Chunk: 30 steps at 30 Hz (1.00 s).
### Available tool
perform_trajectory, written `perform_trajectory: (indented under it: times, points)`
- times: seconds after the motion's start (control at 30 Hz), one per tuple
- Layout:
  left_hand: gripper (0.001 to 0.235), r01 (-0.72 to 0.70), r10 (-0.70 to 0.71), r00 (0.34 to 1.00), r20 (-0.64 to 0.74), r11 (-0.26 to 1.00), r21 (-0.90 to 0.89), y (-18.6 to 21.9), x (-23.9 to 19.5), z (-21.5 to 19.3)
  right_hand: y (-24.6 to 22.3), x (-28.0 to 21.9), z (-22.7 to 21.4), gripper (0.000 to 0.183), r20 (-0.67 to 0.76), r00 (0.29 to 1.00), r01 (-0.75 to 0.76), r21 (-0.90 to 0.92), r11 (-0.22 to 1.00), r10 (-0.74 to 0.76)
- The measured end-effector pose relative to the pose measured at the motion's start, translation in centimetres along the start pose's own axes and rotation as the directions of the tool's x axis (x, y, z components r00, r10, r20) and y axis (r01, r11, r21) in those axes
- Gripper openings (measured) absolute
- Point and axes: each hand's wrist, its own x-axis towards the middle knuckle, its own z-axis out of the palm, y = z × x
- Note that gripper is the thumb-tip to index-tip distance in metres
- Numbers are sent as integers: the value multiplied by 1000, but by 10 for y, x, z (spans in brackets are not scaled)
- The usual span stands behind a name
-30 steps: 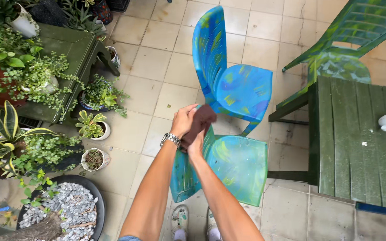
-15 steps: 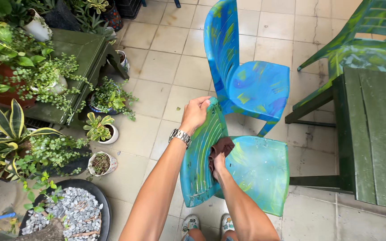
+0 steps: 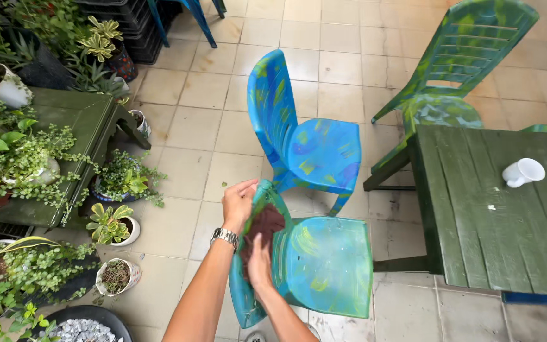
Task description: The person wipes the seat and backrest of several plastic chairs using a brown cloth.
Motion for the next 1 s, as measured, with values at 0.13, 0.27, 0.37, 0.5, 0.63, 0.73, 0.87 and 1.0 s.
perform_trajectory:
  times: [0.13,0.27,0.37,0.5,0.63,0.73,0.87,1.0]
  points:
    - [22,-9,12,999,-31,994,112,13,-13,-7,188,146,-42,73,-150,976,-168,-55,984,159]
    - [22,-34,39,998,-43,993,116,-14,9,-2,286,228,-74,89,-199,968,-198,-237,951,152]
    - [22,-67,71,997,-36,994,89,-67,17,10,239,142,-80,92,-239,937,-314,-270,910,253]
    - [21,-122,125,991,-55,990,65,-17,15,-1,73,45,-28,84,-103,993,-76,-103,992,66]
    - [20,-72,77,996,-38,992,107,-9,-5,-4,-18,-79,-7,73,23,999,50,-219,974,-46]
    - [20,-66,71,997,-41,990,123,-13,-2,-1,-33,-118,-4,68,13,999,43,-255,966,-41]
    - [21,-62,72,995,-62,987,152,-4,0,2,105,-58,-32,67,-48,995,65,-317,946,-85]
    - [21,-57,73,995,-71,977,203,-16,-3,5,226,42,-85,63,-107,994,-71,-389,918,31]
